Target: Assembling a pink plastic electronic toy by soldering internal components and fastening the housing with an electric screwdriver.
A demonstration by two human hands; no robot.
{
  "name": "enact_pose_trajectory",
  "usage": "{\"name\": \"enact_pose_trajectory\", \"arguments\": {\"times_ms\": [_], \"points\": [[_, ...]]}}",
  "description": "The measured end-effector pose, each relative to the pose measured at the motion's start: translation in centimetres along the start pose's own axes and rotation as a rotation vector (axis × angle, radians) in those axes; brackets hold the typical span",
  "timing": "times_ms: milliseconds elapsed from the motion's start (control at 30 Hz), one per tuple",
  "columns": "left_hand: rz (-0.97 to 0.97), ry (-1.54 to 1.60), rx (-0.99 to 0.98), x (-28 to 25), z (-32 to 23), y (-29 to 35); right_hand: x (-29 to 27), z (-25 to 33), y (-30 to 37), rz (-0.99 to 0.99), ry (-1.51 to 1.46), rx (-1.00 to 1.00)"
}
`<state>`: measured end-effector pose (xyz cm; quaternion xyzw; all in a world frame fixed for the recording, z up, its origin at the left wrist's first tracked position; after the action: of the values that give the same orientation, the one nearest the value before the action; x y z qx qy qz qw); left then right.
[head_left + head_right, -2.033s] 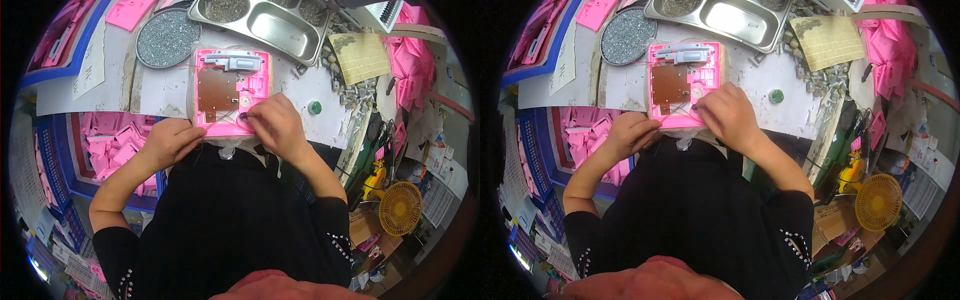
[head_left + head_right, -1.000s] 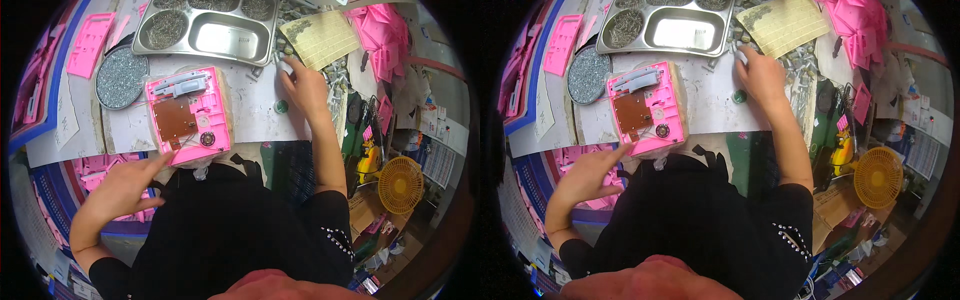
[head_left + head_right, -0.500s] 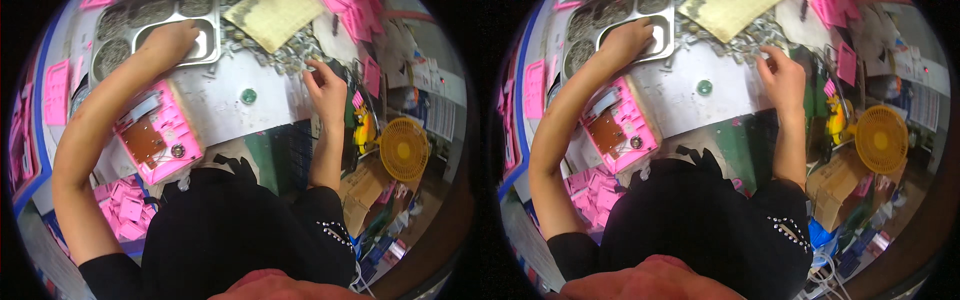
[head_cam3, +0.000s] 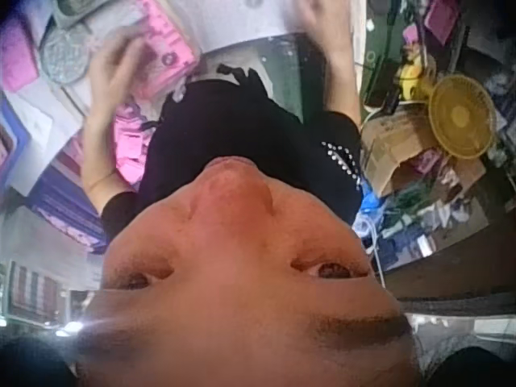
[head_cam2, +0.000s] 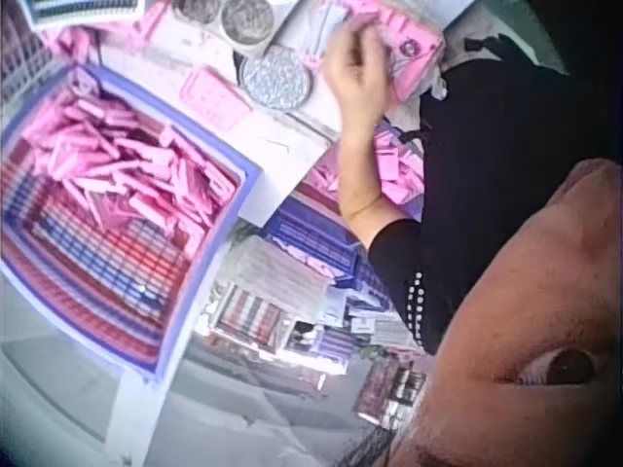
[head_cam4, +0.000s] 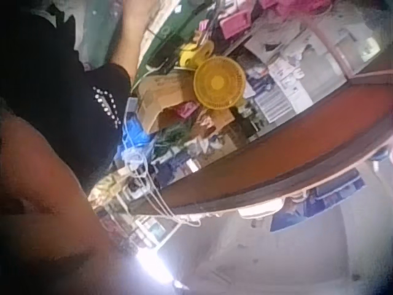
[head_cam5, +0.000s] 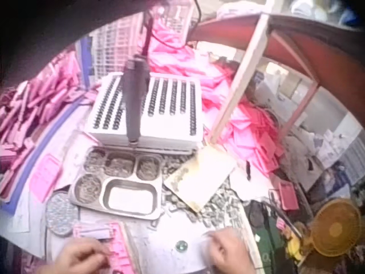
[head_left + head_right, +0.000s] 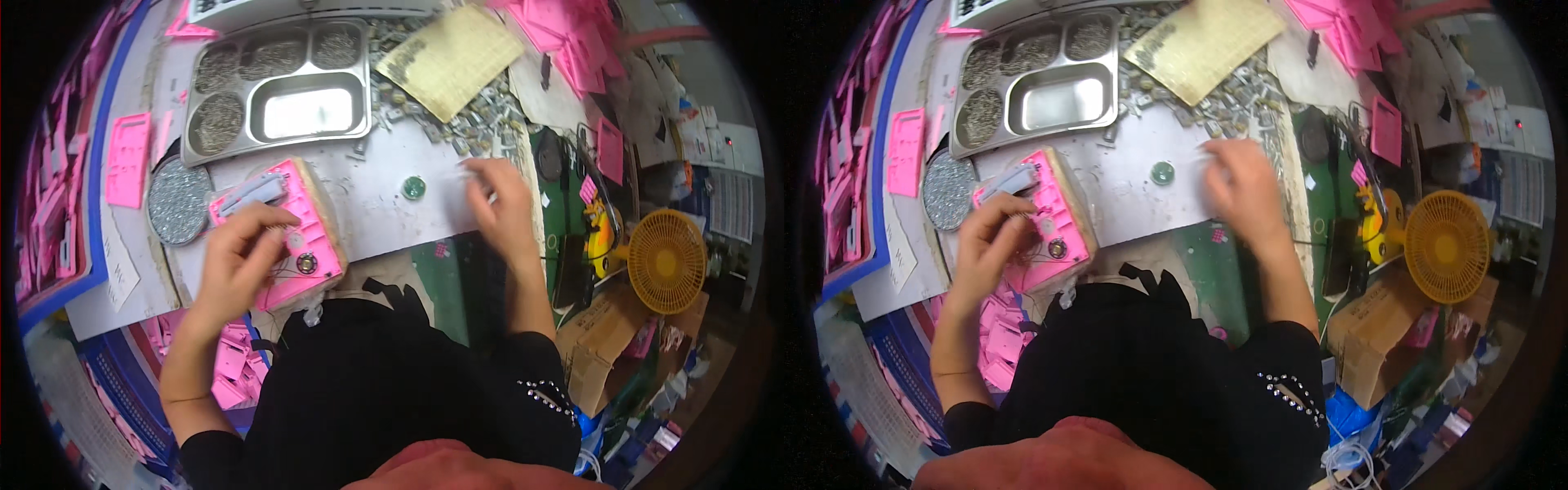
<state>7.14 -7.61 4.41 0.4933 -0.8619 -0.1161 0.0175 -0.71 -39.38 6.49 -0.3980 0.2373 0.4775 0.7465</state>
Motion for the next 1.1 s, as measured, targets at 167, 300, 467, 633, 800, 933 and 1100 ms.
{"name": "enact_pose_trajectory", "arguments": {"times_ms": [167,300,467,633,800,933,1100], "points": [[-0.071,0.117,0.011,2.4,1.3,3.4,7.3,13.9,0.9,0.408,-0.509,-0.302],[-0.197,0.032,0.132,1.2,2.5,4.7,9.2,15.8,1.4,0.402,-0.530,-0.361],[-0.203,-0.042,0.178,0.6,1.6,5.2,9.5,15.8,1.4,0.447,-0.519,-0.333],[-0.207,-0.132,0.207,0.6,2.2,5.4,10.7,17.0,2.5,0.465,-0.515,-0.381],[-0.157,0.000,0.014,0.5,4.7,6.7,9.5,17.7,2.9,0.647,-0.536,-0.323],[0.012,0.207,-0.137,2.0,5.7,7.2,8.4,16.3,4.0,0.545,-0.543,-0.471],[0.011,-0.261,0.256,0.3,0.5,3.2,9.2,9.0,4.0,0.569,-0.898,0.054]]}}
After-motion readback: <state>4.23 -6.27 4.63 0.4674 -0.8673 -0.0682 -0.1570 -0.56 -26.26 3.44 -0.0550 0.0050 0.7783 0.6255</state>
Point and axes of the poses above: each hand's wrist, its own y-axis away from the middle knuckle, its own x-axis out of the palm, z = x × y, the point moved 9 cm from there along -y, towards the middle knuckle, and after that the axes turned 7 degrees about -z, right-handed, at the moved point
